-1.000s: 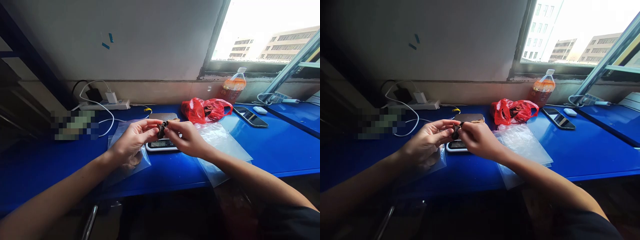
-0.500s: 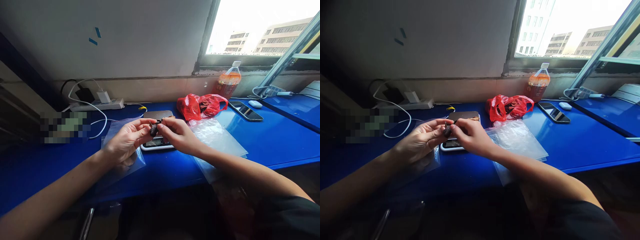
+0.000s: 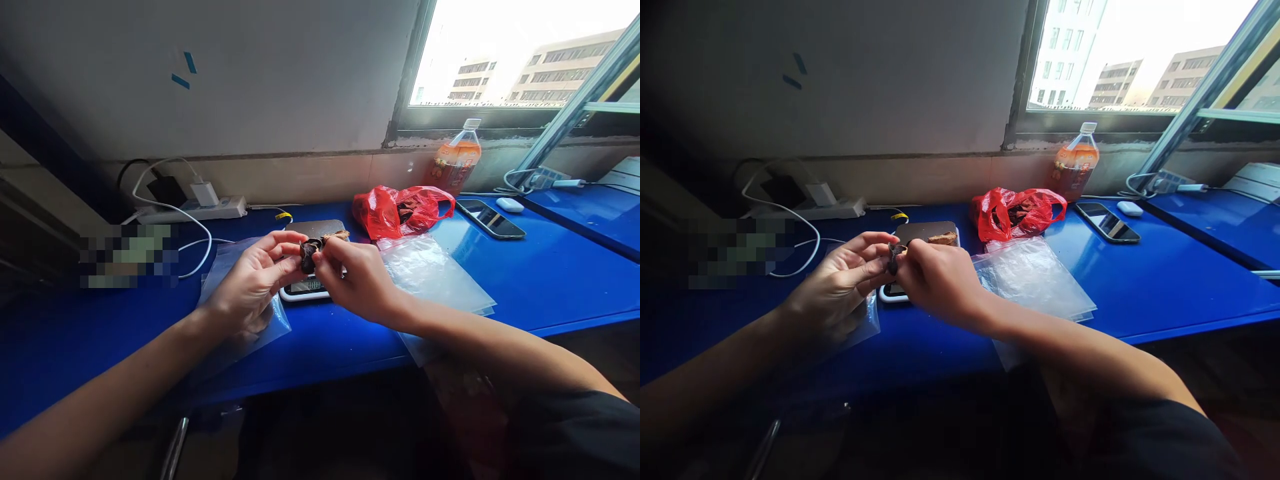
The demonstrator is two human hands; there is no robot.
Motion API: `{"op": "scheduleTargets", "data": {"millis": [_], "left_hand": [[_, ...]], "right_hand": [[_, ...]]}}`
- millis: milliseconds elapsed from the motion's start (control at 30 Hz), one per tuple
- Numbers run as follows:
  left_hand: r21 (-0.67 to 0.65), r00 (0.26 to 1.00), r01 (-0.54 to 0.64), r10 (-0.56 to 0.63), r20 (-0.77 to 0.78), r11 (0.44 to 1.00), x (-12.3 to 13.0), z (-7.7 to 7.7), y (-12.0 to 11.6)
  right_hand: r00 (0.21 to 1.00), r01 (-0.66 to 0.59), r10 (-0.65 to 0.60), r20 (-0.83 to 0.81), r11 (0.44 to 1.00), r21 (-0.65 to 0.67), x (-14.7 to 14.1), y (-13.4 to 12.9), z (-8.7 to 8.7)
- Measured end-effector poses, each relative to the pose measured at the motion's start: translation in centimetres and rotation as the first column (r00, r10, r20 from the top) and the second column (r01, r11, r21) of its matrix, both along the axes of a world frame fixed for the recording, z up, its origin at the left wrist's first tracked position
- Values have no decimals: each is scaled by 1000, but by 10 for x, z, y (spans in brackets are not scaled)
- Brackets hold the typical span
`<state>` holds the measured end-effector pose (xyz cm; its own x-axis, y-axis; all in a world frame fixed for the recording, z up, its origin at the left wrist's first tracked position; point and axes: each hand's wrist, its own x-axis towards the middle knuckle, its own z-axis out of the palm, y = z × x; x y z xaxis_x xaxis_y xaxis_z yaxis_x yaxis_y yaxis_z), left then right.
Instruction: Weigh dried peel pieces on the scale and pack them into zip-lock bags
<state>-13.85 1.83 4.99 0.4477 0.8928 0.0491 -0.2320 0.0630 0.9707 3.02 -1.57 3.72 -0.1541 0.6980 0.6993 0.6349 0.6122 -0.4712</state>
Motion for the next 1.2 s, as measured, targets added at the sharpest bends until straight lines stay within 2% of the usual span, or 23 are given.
{"op": "scheduleTargets", "data": {"millis": [100,233,367,533,700,800,967,1100,1200], "left_hand": [[22,999,23,-24,33,999,1,2,-3],[21,999,7,-8,41,1000,3,5,-8],[56,1000,-2,1,21,998,3,4,-10],[168,1000,-4,8,-24,986,0,-1,-7],[246,996,-21,41,-74,969,-1,-5,-6],[253,995,-34,57,-82,967,-1,-5,-6],[225,990,-53,80,-113,973,-3,-6,-5],[249,988,-67,99,-119,966,-3,-9,-4],[284,982,-87,130,-135,955,-3,-8,-5]], "right_hand": [[999,-1,-2,53,999,53,1,-3,2],[986,10,-41,161,981,193,4,-3,4],[973,33,-107,207,943,331,6,-1,3],[951,63,-182,248,904,423,6,-1,4],[926,34,-229,301,844,536,8,-3,9],[937,-12,-170,307,859,512,9,-1,9],[955,-84,-39,294,916,392,9,4,4],[958,-66,5,288,977,205,9,4,2],[952,-30,8,307,997,68,10,2,4]]}}
